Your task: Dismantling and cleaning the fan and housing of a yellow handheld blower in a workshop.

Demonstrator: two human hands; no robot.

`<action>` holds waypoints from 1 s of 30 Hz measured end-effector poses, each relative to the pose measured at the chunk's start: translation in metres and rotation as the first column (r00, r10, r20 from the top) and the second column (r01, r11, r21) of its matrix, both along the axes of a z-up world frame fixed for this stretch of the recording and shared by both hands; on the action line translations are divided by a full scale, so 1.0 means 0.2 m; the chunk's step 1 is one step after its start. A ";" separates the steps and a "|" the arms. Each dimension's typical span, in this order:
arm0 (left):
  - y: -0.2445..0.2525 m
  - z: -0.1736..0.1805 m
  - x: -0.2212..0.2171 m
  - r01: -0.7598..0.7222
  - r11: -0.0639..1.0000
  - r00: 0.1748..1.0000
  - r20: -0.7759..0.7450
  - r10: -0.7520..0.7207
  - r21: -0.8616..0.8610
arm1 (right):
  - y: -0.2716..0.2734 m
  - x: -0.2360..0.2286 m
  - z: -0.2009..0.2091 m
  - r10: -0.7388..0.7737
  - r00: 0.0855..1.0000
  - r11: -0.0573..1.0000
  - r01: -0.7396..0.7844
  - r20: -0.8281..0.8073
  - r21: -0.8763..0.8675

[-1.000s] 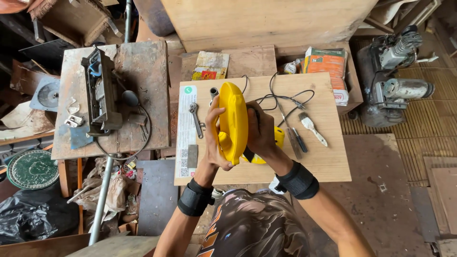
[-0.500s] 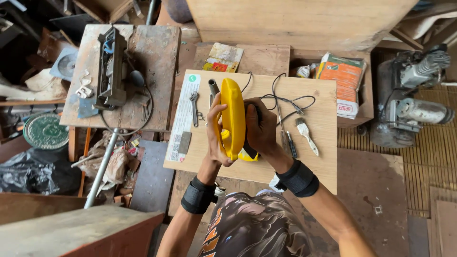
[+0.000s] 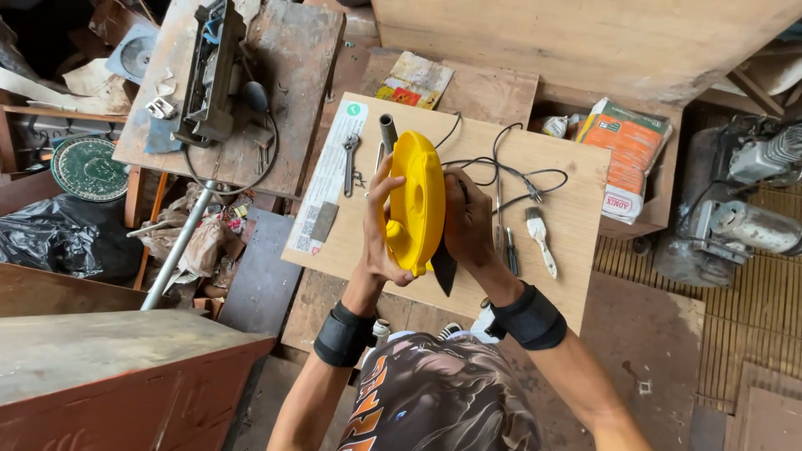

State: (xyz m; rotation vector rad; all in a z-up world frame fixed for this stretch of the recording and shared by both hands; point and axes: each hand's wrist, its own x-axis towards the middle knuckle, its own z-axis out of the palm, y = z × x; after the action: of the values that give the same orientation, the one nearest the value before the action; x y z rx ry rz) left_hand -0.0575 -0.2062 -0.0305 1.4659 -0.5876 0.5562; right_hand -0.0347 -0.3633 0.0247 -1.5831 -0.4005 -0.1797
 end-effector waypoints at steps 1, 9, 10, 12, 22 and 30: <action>0.00 0.03 -0.01 0.004 1.000 1.000 -0.004 -0.004 -0.001 | 0.00 -0.02 0.00 -0.004 1.000 1.000 0.004 -0.004 -0.001; 0.04 0.08 -0.03 0.126 0.980 0.987 -0.084 -0.140 -0.153 | 0.05 -0.02 0.02 -0.071 0.997 0.997 0.071 0.036 -0.013; 0.06 0.09 -0.01 0.136 0.979 0.986 -0.080 -0.149 -0.154 | 0.05 0.01 -0.01 -0.079 0.996 0.997 0.080 0.041 -0.014; 0.10 0.10 -0.02 0.028 0.979 0.980 -0.185 -0.067 -0.204 | 0.05 0.02 -0.08 -0.037 0.992 0.997 0.028 0.119 0.075; 0.58 -0.20 0.08 0.097 0.930 0.860 -0.441 -0.258 -0.356 | 0.22 0.05 0.03 0.094 0.967 0.943 -0.009 -0.238 0.334; 1.04 -0.54 0.08 -0.017 0.998 0.683 -0.730 -0.027 -0.053 | 0.46 0.10 -0.08 0.025 0.981 0.997 -0.009 -0.191 0.082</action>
State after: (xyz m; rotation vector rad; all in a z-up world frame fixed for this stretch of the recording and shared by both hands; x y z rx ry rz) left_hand -0.0408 0.0012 -0.1377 1.4835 0.0711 -0.0599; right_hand -0.0143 -0.2706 0.0078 -1.5014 -0.2535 -0.0290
